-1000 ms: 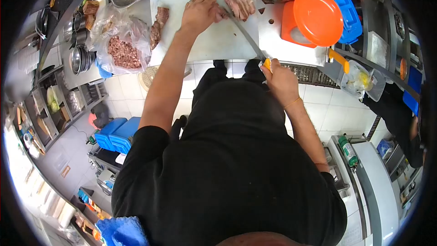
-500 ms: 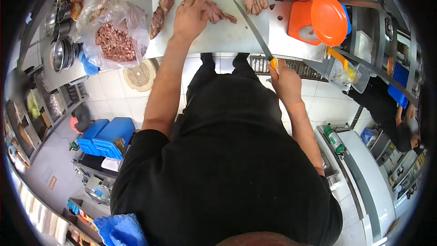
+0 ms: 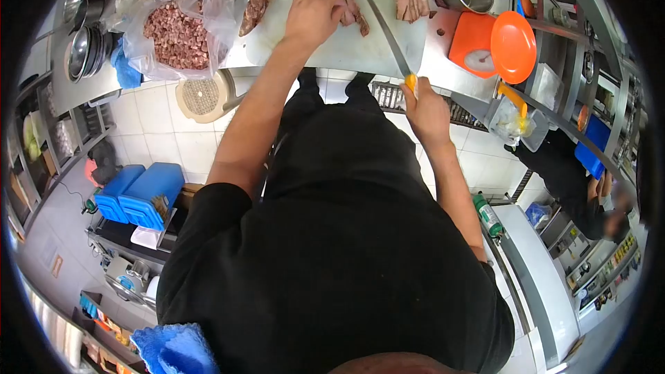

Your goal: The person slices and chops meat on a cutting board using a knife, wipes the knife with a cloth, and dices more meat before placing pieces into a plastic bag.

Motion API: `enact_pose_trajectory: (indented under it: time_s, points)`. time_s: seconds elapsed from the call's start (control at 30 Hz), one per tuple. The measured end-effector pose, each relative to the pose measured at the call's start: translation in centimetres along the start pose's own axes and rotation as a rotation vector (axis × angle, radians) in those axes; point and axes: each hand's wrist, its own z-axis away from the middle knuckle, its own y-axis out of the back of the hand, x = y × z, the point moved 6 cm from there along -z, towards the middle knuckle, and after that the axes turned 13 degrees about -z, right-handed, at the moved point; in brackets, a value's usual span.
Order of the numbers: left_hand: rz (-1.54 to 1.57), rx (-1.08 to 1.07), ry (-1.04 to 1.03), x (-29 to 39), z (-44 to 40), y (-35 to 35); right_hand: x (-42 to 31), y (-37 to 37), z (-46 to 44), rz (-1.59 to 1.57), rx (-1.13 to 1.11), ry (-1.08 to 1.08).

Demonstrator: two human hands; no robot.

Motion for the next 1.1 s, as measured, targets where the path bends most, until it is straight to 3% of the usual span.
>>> enact_pose_trajectory:
  time_s: [0.23, 0.73, 1.1]
  points:
    - [-0.042, -0.028, -0.030, 0.1, -0.9, -1.0, -3.8, -1.4, -3.0, 0.146, -0.090, 0.049]
    - [-0.046, -0.052, -0.046, 0.2, -1.5, -1.2, -2.1, -5.5, -4.7, 0.079, -0.193, -0.101]
    - [0.055, -0.098, 0.011, -0.2, -1.0, -0.6, -6.5, -4.0, -11.5, 0.022, -0.130, 0.044]
